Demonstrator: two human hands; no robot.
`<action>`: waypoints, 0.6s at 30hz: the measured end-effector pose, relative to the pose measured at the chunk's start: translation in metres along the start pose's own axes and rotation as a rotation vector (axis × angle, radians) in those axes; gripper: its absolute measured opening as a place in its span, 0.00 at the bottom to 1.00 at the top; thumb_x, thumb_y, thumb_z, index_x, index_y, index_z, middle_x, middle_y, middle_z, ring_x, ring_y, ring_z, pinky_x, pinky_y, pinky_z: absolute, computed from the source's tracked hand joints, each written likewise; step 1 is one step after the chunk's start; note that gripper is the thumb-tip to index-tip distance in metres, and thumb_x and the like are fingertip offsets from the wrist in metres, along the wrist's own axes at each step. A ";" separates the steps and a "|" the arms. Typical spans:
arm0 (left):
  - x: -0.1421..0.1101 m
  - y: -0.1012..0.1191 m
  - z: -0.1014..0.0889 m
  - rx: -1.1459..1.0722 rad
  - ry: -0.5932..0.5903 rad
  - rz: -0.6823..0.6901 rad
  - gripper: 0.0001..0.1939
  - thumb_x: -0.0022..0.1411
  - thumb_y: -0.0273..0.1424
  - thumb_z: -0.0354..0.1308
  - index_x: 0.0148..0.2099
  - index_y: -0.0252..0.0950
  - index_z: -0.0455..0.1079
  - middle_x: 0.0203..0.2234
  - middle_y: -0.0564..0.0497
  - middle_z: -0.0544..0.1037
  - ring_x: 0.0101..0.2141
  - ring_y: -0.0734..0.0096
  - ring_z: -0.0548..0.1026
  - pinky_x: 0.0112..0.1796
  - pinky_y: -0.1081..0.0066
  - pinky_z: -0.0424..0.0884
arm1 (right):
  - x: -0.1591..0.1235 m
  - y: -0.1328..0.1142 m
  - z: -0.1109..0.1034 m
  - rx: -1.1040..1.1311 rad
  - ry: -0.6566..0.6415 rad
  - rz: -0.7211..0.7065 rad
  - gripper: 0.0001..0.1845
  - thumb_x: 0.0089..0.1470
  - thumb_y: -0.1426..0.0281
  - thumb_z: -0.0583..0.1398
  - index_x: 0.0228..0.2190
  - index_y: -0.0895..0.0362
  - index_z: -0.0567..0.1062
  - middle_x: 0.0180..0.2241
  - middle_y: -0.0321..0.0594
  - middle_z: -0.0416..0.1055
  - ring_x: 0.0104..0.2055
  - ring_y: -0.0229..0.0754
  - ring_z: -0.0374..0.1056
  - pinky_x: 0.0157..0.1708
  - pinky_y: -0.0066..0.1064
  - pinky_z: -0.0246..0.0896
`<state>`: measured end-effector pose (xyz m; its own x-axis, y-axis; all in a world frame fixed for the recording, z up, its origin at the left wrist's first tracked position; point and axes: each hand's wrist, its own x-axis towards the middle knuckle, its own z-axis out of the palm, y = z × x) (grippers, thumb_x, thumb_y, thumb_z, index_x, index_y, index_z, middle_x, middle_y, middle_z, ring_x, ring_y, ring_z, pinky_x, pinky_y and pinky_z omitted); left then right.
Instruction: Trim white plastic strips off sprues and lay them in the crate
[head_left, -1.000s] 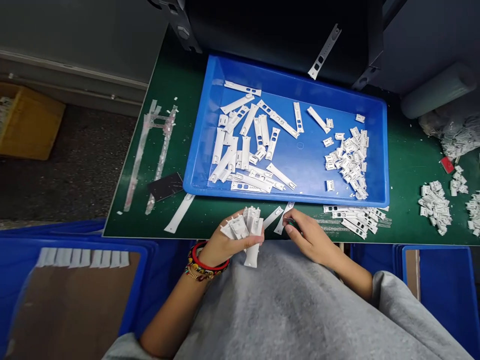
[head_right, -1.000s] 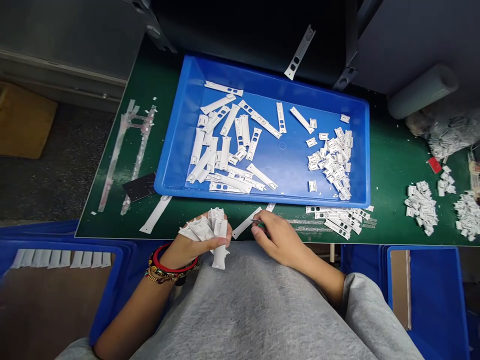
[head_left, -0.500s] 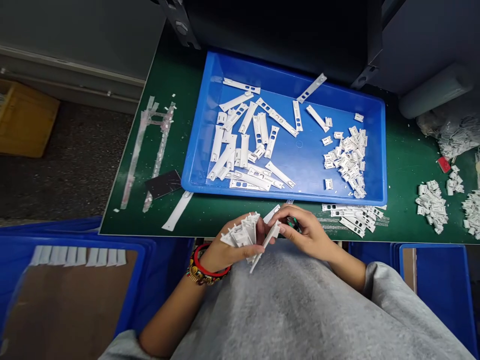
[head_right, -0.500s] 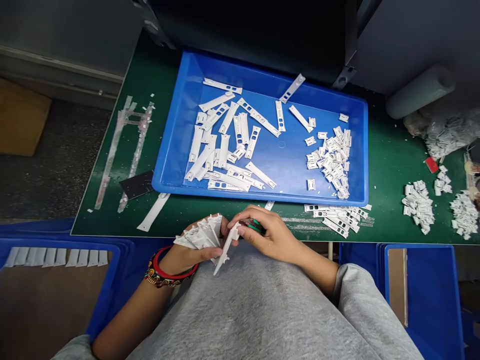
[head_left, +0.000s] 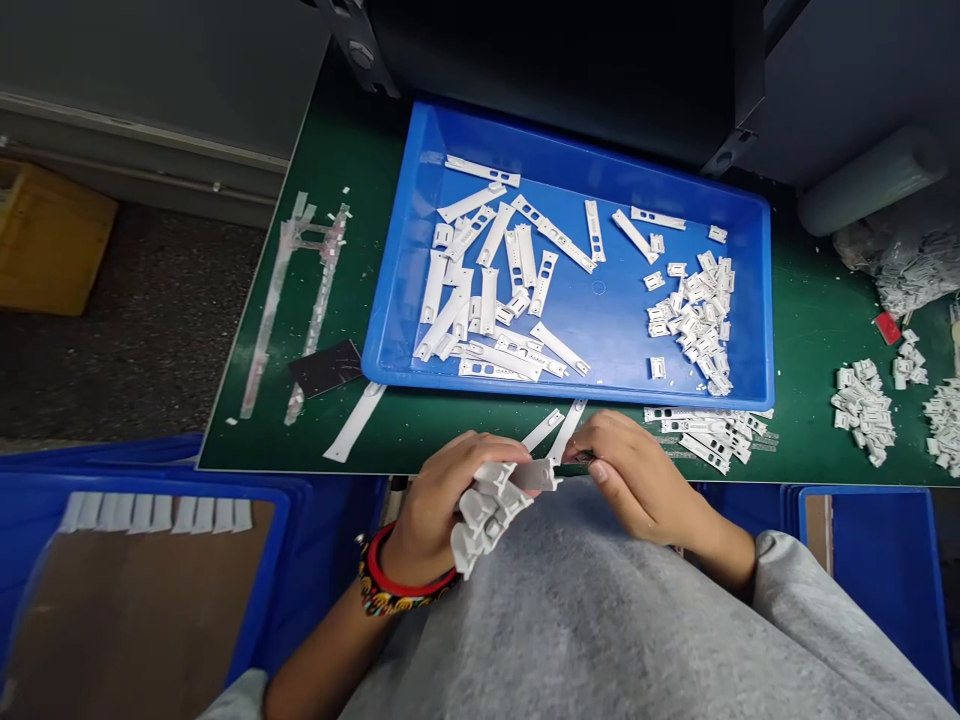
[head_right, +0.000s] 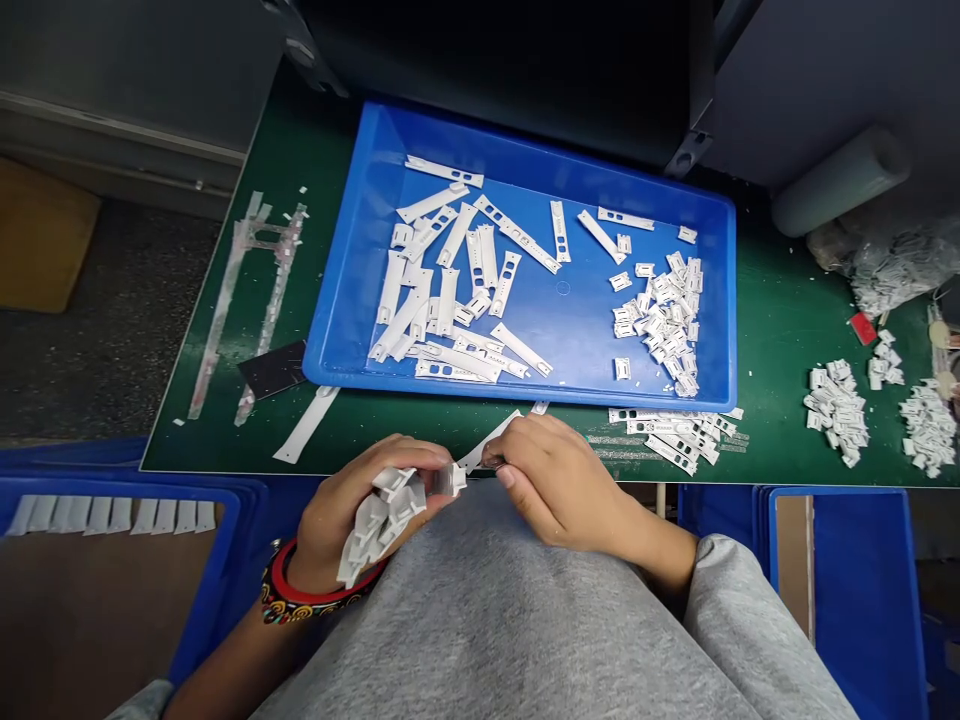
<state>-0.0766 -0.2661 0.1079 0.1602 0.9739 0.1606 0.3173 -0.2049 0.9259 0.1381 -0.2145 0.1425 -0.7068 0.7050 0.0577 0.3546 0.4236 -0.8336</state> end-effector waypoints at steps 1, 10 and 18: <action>0.001 0.002 -0.001 0.032 0.002 0.033 0.08 0.60 0.30 0.64 0.41 0.40 0.70 0.33 0.51 0.81 0.29 0.69 0.76 0.35 0.67 0.72 | -0.001 -0.001 -0.001 -0.032 -0.026 -0.004 0.21 0.69 0.62 0.41 0.40 0.56 0.69 0.34 0.43 0.69 0.36 0.44 0.64 0.38 0.37 0.60; -0.005 -0.005 -0.005 0.140 -0.031 0.116 0.10 0.62 0.28 0.61 0.46 0.39 0.68 0.37 0.50 0.81 0.33 0.66 0.77 0.34 0.65 0.70 | 0.000 -0.004 -0.008 -0.108 -0.147 -0.027 0.16 0.68 0.66 0.45 0.44 0.57 0.70 0.38 0.44 0.70 0.40 0.45 0.64 0.41 0.38 0.59; -0.010 -0.009 -0.003 0.112 -0.035 0.114 0.11 0.60 0.27 0.62 0.46 0.40 0.69 0.37 0.50 0.81 0.34 0.66 0.78 0.34 0.64 0.70 | 0.002 -0.005 -0.010 -0.064 -0.193 -0.006 0.13 0.68 0.67 0.49 0.44 0.56 0.70 0.39 0.43 0.71 0.42 0.44 0.64 0.43 0.36 0.60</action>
<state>-0.0834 -0.2737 0.0990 0.2328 0.9402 0.2485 0.3972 -0.3252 0.8582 0.1411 -0.2098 0.1518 -0.8110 0.5829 -0.0492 0.3840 0.4672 -0.7964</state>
